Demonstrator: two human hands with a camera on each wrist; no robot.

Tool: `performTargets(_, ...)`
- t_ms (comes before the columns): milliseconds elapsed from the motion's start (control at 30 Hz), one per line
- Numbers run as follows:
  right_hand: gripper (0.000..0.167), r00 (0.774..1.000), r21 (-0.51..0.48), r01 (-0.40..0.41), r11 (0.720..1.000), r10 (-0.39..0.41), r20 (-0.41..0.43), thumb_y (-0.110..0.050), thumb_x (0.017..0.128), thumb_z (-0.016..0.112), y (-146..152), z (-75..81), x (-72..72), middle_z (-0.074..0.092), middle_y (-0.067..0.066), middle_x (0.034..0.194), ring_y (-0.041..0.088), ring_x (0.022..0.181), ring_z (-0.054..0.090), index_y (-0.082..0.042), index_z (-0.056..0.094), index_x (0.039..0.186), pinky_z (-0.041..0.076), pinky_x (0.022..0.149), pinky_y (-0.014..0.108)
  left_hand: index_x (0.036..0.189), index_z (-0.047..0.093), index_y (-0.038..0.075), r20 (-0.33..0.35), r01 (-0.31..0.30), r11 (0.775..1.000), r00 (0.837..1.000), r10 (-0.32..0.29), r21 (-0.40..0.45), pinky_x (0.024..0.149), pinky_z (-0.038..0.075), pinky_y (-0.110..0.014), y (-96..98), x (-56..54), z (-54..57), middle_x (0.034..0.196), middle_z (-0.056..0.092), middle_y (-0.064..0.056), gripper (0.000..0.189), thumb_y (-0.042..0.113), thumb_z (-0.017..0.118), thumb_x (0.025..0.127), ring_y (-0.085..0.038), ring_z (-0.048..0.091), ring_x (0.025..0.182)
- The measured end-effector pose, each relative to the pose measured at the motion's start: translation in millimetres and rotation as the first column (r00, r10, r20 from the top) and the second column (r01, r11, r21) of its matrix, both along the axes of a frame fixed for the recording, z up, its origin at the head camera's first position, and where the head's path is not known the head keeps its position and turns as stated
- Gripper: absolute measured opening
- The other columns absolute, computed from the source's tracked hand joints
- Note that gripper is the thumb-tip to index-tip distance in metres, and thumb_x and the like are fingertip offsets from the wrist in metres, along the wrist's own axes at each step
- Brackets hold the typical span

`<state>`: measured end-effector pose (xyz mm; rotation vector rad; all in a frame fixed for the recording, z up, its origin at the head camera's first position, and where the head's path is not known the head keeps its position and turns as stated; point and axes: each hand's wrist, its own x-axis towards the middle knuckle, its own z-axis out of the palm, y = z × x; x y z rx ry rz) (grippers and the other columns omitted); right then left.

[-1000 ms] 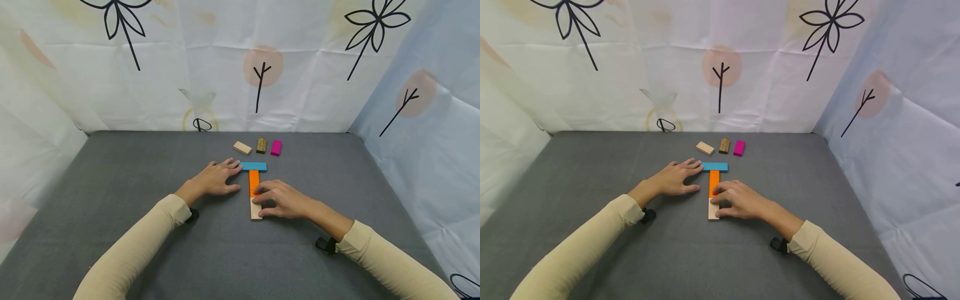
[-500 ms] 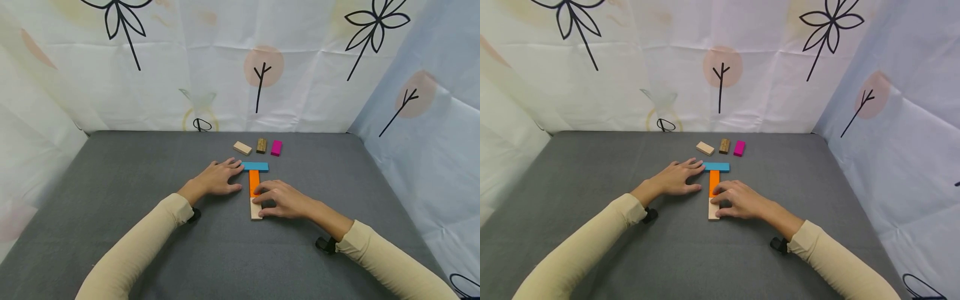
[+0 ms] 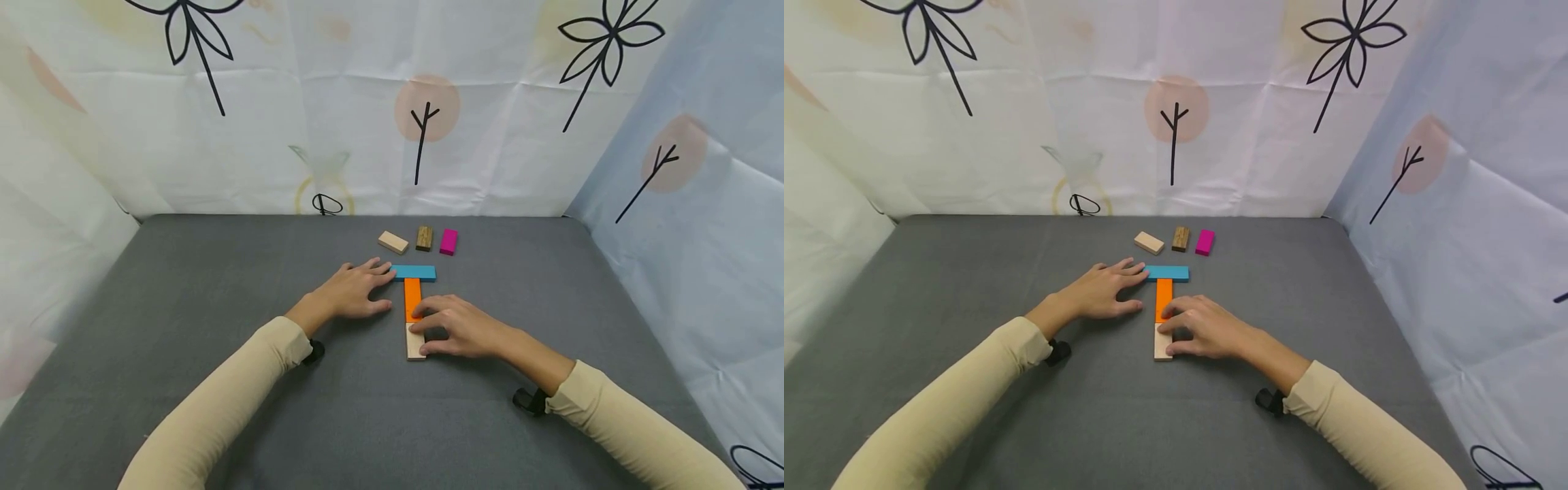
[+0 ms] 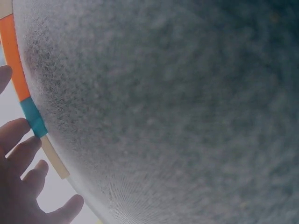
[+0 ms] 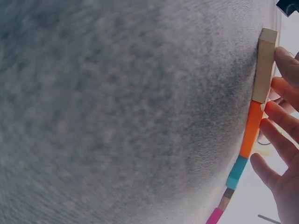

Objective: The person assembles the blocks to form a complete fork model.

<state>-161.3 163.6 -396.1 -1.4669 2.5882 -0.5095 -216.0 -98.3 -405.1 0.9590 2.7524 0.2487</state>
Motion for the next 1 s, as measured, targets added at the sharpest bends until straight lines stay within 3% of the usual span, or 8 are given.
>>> performTargets(367, 0.039, 0.999, -0.01, 0.018, 1.0, -0.018, -0.044, -0.037, 0.092, 0.072, -3.3, 0.3, -3.0, 0.063, 0.007, 0.128, 0.024, 0.118, 0.057, -0.012, 0.072, 0.122, 0.044, 0.102, 0.049, 0.157, 0.034, 0.017, -0.006, -0.005, 1.0, 1.0, 0.005, 0.005, 0.111, 0.026, -0.063, -0.1, -0.1, -1.1, 0.162, 0.029, -0.006, 0.071, 0.051, 0.055, 0.098, -0.028, 0.022, 0.15)
performTargets(600, 0.058, 0.982, 0.027, 0.138, 0.99, -0.134, -0.133, -0.046, 0.093, 0.068, -5.9, 0.8, -11.5, 0.053, 0.013, 0.142, 0.03, 0.131, 0.049, -0.007, 0.062, 0.136, 0.037, 0.108, 0.053, 0.156, 0.035, 0.016, -0.003, 0.001, 1.0, 1.0, -0.001, 0.013, 0.111, 0.025, -0.064, 0.1, 0.1, 0.2, 0.162, 0.029, -0.007, 0.07, 0.05, 0.056, 0.098, -0.029, 0.022, 0.15)
performTargets(800, 0.071, 0.972, 0.095, 0.214, 0.972, -0.203, -0.114, -0.051, 0.095, 0.062, -7.2, 1.1, -21.6, 0.04, 0.017, 0.154, 0.032, 0.139, 0.04, -0.007, 0.048, 0.148, 0.03, 0.111, 0.056, 0.155, 0.037, 0.017, 0.004, -0.011, 1.0, 1.0, 0.011, 0.019, 0.112, 0.026, -0.063, 0.8, -2.5, 0.7, 0.16, 0.032, -0.005, 0.067, 0.048, 0.056, 0.099, -0.029, 0.023, 0.15)
performTargets(1000, 0.069, 0.976, 0.149, 0.212, 0.966, -0.203, -0.077, -0.051, 0.095, 0.061, -7.6, 2.3, -26.1, 0.039, 0.018, 0.154, 0.033, 0.14, 0.04, -0.008, 0.049, 0.148, 0.03, 0.111, 0.057, 0.151, 0.044, 0.014, 0.023, -0.015, 0.999, 1.0, 0.014, 0.052, 0.111, 0.029, -0.061, 2.1, -6.8, 3.7, 0.158, 0.038, -0.006, 0.059, 0.042, 0.056, 0.101, -0.03, 0.028, 0.148)
